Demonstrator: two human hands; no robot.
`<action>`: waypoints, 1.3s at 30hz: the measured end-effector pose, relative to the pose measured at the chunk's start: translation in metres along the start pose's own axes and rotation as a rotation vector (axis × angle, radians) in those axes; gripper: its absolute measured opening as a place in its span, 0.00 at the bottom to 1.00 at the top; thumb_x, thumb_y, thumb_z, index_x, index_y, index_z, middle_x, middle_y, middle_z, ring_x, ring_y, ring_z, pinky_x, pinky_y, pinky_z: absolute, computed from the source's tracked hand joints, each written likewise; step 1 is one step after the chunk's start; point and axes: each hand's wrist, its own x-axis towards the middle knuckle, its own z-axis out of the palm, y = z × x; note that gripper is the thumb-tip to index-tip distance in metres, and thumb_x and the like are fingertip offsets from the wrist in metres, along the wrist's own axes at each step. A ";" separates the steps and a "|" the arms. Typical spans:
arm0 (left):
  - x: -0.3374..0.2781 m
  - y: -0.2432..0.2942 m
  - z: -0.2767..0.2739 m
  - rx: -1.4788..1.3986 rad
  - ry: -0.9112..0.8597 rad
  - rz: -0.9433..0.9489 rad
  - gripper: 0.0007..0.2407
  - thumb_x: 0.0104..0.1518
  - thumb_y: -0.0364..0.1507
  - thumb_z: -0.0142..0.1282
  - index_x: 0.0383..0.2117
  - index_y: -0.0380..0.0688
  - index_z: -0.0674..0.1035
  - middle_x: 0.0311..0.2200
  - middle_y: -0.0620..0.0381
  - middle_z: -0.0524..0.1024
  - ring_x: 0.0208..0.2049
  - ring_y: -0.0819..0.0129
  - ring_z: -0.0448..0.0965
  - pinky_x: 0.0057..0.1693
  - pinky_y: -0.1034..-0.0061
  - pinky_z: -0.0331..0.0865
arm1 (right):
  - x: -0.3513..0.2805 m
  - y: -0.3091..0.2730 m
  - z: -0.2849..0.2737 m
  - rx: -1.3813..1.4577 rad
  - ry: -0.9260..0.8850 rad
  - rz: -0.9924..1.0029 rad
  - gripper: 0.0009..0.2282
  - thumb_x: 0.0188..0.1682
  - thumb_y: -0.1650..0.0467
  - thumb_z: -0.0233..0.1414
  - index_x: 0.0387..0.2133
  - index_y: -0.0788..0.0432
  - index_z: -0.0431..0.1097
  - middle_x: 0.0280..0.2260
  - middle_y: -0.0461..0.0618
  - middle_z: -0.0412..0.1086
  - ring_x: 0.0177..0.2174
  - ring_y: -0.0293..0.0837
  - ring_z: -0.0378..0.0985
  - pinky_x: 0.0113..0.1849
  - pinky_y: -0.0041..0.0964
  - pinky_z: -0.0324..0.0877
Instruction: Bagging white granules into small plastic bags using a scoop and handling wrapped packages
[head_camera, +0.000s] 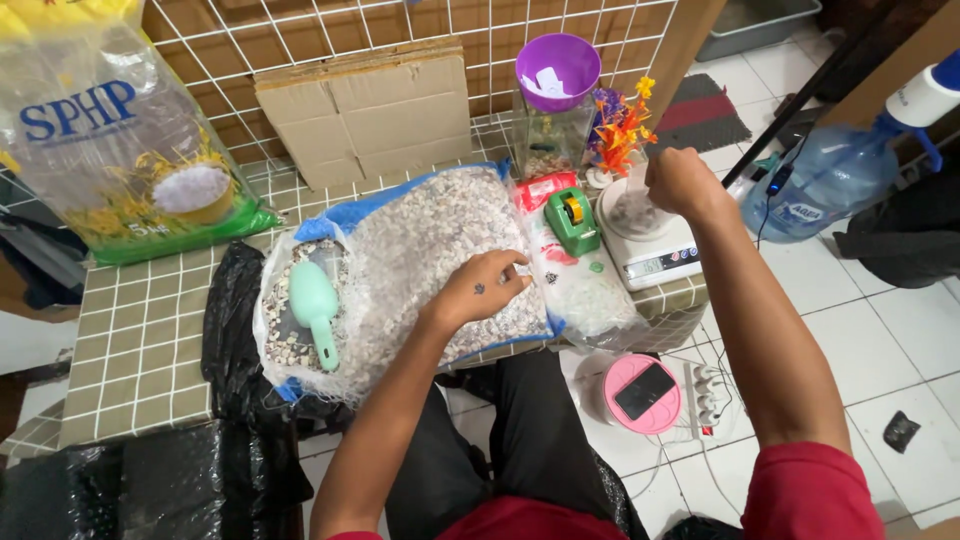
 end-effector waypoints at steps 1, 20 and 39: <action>0.001 -0.002 0.002 0.003 0.003 0.010 0.16 0.57 0.38 0.53 0.50 0.51 0.80 0.36 0.51 0.82 0.45 0.49 0.82 0.53 0.53 0.74 | 0.003 0.006 0.006 0.024 0.016 -0.030 0.09 0.42 0.69 0.58 0.32 0.60 0.81 0.30 0.69 0.78 0.35 0.68 0.83 0.35 0.59 0.78; 0.003 0.002 0.001 0.030 -0.008 -0.018 0.15 0.57 0.38 0.54 0.50 0.55 0.81 0.37 0.55 0.79 0.46 0.52 0.81 0.53 0.52 0.74 | 0.004 0.006 0.024 -0.149 -0.103 -0.115 0.07 0.44 0.71 0.56 0.31 0.57 0.82 0.30 0.67 0.78 0.33 0.64 0.84 0.33 0.57 0.79; -0.004 -0.006 0.003 -0.035 0.038 0.040 0.15 0.57 0.38 0.56 0.48 0.51 0.81 0.37 0.54 0.79 0.40 0.53 0.82 0.50 0.57 0.74 | -0.012 -0.001 0.015 -0.144 -0.106 -0.106 0.10 0.46 0.74 0.52 0.34 0.66 0.81 0.34 0.74 0.77 0.37 0.72 0.82 0.36 0.62 0.78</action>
